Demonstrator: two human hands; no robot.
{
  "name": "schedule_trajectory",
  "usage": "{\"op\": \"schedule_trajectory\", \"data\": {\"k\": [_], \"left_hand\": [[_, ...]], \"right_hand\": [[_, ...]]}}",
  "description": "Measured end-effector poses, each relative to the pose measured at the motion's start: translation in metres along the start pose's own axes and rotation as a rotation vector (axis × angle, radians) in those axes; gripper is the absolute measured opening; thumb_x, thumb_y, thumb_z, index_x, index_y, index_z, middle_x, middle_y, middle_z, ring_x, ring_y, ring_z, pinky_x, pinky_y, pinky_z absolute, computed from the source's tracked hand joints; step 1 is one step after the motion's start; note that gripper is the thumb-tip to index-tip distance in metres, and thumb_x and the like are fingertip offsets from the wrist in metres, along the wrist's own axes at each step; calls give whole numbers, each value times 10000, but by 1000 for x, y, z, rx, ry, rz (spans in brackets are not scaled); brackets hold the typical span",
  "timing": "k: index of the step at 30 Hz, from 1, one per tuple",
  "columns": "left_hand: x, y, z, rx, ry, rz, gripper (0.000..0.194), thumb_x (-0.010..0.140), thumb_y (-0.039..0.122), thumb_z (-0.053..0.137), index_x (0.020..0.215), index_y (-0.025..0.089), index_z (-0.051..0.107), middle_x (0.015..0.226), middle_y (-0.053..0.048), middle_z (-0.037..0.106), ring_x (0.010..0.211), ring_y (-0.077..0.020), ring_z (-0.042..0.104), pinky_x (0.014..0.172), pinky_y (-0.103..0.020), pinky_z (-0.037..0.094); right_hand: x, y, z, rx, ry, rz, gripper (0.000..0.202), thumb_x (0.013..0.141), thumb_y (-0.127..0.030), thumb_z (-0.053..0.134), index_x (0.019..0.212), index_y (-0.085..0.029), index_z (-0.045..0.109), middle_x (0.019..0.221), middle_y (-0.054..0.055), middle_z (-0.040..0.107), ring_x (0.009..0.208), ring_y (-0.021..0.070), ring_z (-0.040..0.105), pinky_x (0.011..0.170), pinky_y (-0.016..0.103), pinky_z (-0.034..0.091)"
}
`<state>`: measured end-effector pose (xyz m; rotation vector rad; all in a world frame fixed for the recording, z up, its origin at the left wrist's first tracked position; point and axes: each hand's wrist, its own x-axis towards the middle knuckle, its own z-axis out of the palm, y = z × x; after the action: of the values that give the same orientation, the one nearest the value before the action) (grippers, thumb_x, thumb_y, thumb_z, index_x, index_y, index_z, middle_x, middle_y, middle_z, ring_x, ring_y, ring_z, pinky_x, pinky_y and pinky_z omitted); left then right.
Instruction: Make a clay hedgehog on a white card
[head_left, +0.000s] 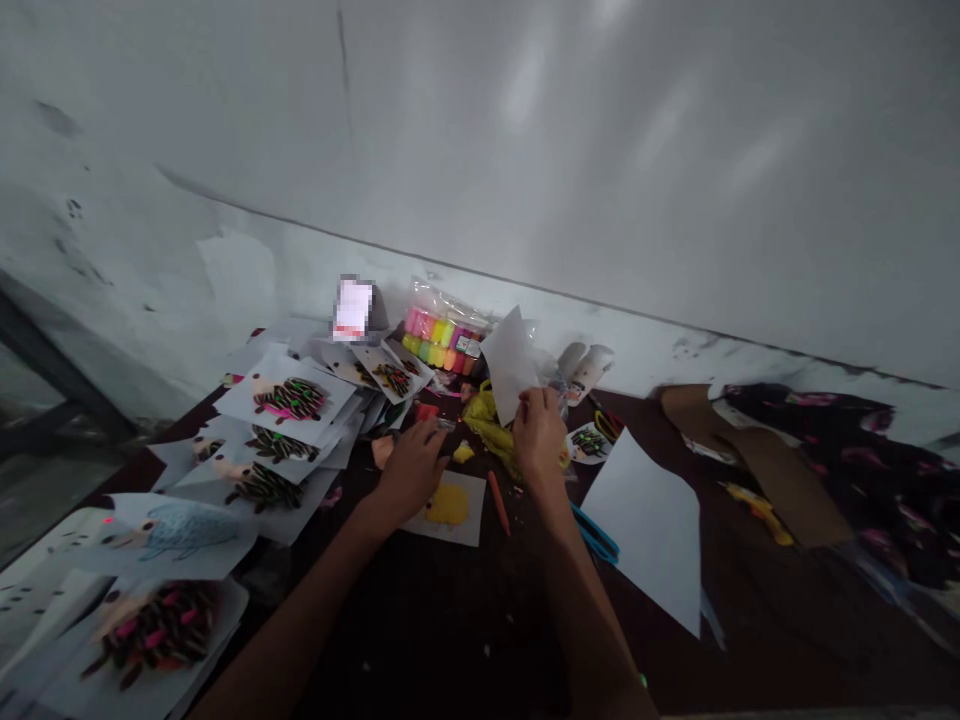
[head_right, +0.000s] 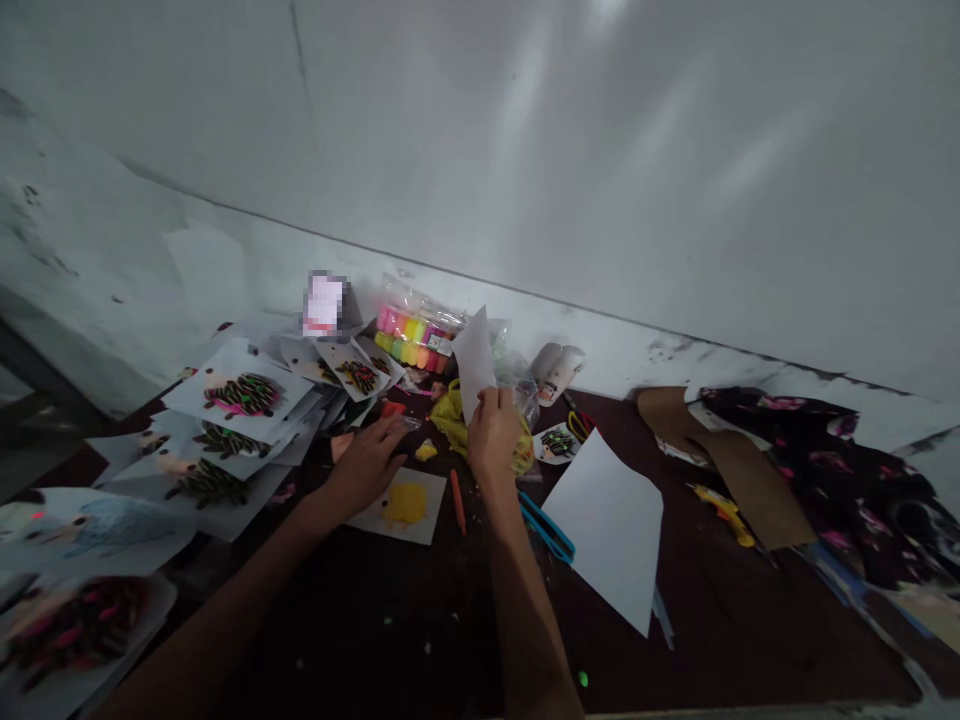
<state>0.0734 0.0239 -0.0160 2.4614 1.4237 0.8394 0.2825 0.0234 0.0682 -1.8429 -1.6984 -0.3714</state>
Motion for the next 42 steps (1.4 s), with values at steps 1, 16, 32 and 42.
{"op": "schedule_trajectory", "data": {"k": [1,16,32,42], "left_hand": [[6,-1,2,36,-8,-13,382,901,142,597,1280,141,640,1433,-211,608,1363,-332,555,1143,-523,447],[10,-18,21,-86,24,-70,458,898,120,535,1351,127,607,1458,-213,575,1326,-324,588,1116,-507,486],[14,-26,32,-56,-21,-46,473,889,114,558,1359,152,593,1454,-208,593,1361,-322,572,1141,-504,466],[12,-23,25,-60,-112,-75,429,896,110,589,1320,146,645,1471,-215,584,1427,-345,510,1173,-525,426]], "right_hand": [[-1,-4,-3,-26,-6,-33,258,977,-100,445,1064,-156,682,1080,124,638,912,235,560,787,329,407],[-23,-47,12,-154,-508,-262,303,1011,-124,461,1134,-202,727,1122,111,723,1088,270,552,908,365,396],[-23,-46,18,-342,-604,-24,277,974,-129,518,1110,-173,756,1101,182,726,1054,274,661,823,344,495],[0,-49,56,-281,-539,-283,434,1012,-174,438,1386,-225,650,1615,176,436,1383,327,467,1069,467,401]]}}
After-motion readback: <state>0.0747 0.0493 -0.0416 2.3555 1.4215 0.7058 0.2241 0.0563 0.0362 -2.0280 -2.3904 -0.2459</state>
